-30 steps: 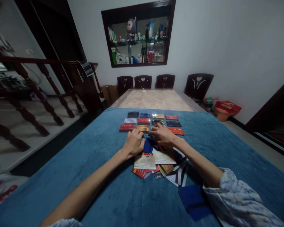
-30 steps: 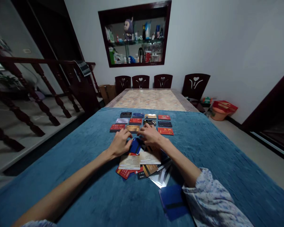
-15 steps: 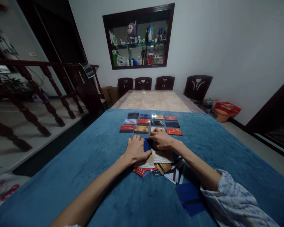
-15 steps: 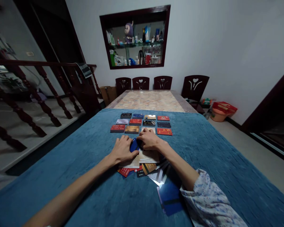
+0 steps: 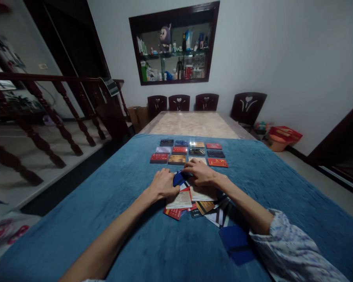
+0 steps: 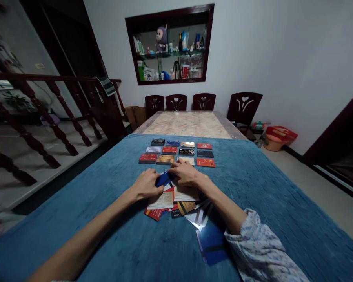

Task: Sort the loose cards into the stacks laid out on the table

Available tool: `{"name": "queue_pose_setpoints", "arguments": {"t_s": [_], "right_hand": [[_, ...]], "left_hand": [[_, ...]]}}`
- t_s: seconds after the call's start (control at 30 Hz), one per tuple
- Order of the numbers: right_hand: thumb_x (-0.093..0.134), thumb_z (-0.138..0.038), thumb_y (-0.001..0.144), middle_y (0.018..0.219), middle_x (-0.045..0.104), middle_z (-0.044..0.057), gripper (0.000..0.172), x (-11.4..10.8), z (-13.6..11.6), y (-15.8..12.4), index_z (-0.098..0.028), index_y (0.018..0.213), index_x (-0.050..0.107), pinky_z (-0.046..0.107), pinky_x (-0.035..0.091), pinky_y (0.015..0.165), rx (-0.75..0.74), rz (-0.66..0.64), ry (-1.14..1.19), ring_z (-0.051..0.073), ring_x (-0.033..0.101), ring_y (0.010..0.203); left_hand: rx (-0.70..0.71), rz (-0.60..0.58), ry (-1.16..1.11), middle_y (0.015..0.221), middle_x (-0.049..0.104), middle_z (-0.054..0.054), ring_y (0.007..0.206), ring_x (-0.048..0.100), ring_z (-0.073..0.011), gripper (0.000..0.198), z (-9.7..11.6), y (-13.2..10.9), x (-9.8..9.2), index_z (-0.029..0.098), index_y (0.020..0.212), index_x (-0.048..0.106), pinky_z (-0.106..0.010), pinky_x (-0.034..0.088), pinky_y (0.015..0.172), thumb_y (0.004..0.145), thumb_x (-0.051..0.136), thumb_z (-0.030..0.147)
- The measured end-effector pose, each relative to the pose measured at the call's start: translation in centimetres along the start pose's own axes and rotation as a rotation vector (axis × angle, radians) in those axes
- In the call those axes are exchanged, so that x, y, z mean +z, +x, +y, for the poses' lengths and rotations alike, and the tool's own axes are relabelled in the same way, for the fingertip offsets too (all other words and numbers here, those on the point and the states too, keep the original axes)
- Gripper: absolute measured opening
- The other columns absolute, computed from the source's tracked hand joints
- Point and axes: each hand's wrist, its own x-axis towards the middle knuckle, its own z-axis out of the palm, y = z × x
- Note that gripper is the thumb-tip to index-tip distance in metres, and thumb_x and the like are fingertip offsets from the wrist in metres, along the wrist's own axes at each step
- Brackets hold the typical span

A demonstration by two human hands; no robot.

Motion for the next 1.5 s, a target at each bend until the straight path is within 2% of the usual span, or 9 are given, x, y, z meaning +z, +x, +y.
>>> {"name": "queue_pose_setpoints", "arguments": {"t_s": [0.1,0.43,0.6,0.77,0.93,1.13,1.3,1.5], "right_hand": [[0.060,-0.016,0.078,0.133,0.060,0.011,0.053,0.4,0.3,0.1,-0.021,0.131,0.063,0.045,0.041,0.091,-0.035,0.012,0.026,0.032,0.045,0.117],[0.061,-0.021,0.084,0.125,0.068,0.009,0.039,1.0,1.1,0.2,-0.021,0.122,0.070,0.043,0.042,0.093,-0.146,0.081,0.075,0.028,0.050,0.112],[0.059,-0.022,0.089,0.111,0.073,0.010,0.030,0.4,1.1,0.0,-0.019,0.115,0.073,0.041,0.042,0.093,-0.200,0.130,0.083,0.026,0.054,0.106],[0.054,-0.020,0.093,0.095,0.073,0.012,0.024,0.4,1.0,0.1,-0.015,0.103,0.076,0.037,0.044,0.087,-0.222,0.230,0.125,0.023,0.057,0.095],[0.052,-0.022,0.097,0.090,0.071,0.011,0.024,1.2,0.9,0.5,-0.016,0.101,0.075,0.031,0.044,0.080,-0.161,0.344,0.130,0.021,0.058,0.090],[0.051,-0.025,0.098,0.092,0.068,0.010,0.026,2.3,0.7,0.9,-0.018,0.107,0.074,0.028,0.044,0.076,-0.024,0.437,0.097,0.018,0.059,0.083],[0.053,-0.024,0.096,0.094,0.067,0.008,0.023,2.2,0.5,0.8,-0.019,0.109,0.072,0.027,0.044,0.076,0.000,0.434,0.121,0.017,0.059,0.083],[0.059,-0.016,0.089,0.090,0.067,0.008,0.020,2.1,0.4,0.7,-0.018,0.105,0.070,0.029,0.044,0.076,0.011,0.409,0.158,0.019,0.059,0.087]], "left_hand": [[0.043,0.017,0.024,0.100,0.068,-0.016,0.099,0.061,-0.0313,0.036,-0.1,-0.2,0.0,0.015,0.100,0.073,-0.041,0.048,0.086,0.081,0.056,0.040],[0.160,0.031,0.081,0.092,0.069,-0.015,0.096,0.059,-0.0303,0.030,-0.7,-0.5,-0.4,0.014,0.093,0.073,-0.042,0.045,0.086,0.082,0.056,0.035],[0.194,0.022,0.041,0.085,0.071,-0.011,0.091,0.060,-0.0271,0.026,-1.4,-0.4,-1.1,0.018,0.087,0.074,-0.040,0.044,0.085,0.085,0.051,0.029],[0.216,0.061,-0.079,0.087,0.073,-0.007,0.089,0.061,-0.0232,0.028,-2.8,-0.1,-1.2,0.020,0.088,0.075,-0.036,0.045,0.085,0.085,0.047,0.021],[0.205,0.084,-0.104,0.090,0.073,-0.008,0.089,0.062,-0.0227,0.028,-3.9,0.3,-1.0,0.020,0.088,0.074,-0.034,0.047,0.083,0.087,0.046,0.015],[0.167,0.120,-0.112,0.093,0.071,-0.010,0.091,0.064,-0.0236,0.035,-4.5,0.7,-0.2,0.020,0.110,0.071,-0.035,0.049,0.083,0.089,0.045,0.011],[0.158,0.146,-0.118,0.097,0.070,-0.011,0.093,0.064,-0.0240,0.038,-4.7,0.9,0.5,0.020,0.117,0.068,-0.037,0.050,0.085,0.090,0.043,0.011],[0.154,0.150,-0.173,0.092,0.069,-0.010,0.089,0.063,-0.0236,0.033,-4.6,0.9,0.5,0.020,0.107,0.071,-0.037,0.050,0.084,0.090,0.044,0.012]]}}
